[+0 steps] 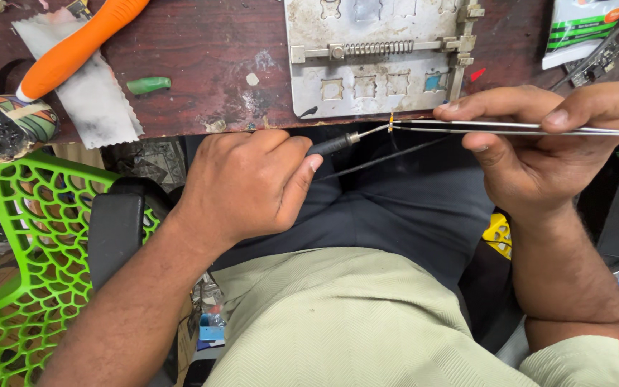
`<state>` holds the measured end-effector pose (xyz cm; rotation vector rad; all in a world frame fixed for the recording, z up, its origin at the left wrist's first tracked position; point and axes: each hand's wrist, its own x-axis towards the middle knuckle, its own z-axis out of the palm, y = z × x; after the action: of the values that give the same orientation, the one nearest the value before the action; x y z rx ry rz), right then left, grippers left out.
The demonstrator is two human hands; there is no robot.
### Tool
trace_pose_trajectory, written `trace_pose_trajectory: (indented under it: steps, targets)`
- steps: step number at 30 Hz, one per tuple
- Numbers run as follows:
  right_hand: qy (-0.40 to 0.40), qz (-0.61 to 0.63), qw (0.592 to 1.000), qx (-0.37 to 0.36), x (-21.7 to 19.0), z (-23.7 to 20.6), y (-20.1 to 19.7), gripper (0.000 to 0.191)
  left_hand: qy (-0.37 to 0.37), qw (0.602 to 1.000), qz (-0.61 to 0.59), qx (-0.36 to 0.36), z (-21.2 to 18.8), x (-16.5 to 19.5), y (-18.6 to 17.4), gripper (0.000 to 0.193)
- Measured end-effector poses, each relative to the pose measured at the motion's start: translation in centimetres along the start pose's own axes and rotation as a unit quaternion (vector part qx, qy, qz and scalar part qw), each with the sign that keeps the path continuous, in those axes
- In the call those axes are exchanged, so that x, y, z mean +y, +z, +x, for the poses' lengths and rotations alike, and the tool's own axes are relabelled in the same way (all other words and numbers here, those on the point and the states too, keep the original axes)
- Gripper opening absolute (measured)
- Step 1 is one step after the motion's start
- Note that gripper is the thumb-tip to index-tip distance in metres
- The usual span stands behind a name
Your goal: The person applies flux to a small electronic component, then uses a soldering iron and tweezers to solder the component onto a metal jig. The person repeatedly heats and adjusts the component to secure it in place.
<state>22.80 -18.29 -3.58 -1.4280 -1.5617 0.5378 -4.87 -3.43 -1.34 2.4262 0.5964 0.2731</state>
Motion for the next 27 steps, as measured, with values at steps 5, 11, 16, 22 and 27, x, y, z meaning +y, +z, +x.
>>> trace_pose_trajectory:
  steps: [5, 11, 16, 22, 27]
  targets:
    - [0.001, -0.006, 1.0, -0.002, 0.2, -0.4, -0.1, 0.05, 0.0, 1.0, -0.007, 0.004, 0.0, 0.1, 0.0, 0.019]
    - [-0.003, -0.004, 1.0, -0.005, 0.5, -0.8, -0.2, 0.05, -0.002, 1.0, -0.014, 0.001, 0.0, 0.1, 0.0, 0.02]
    - [-0.013, -0.005, 1.0, -0.007, 0.7, -0.9, -0.2, 0.05, 0.0, 1.0, -0.017, 0.003, -0.1, 0.0, 0.0, 0.019]
    - [0.005, 0.015, 1.0, 0.0, 0.6, -1.0, -0.1, 0.053, 0.002, 1.0, -0.014, 0.007, -0.1, 0.0, 0.0, 0.019]
    - [0.008, 0.022, 1.0, -0.002, 0.8, -1.1, -0.2, 0.054, -0.002, 1.0, -0.016, -0.003, -0.1, 0.0, 0.0, 0.019]
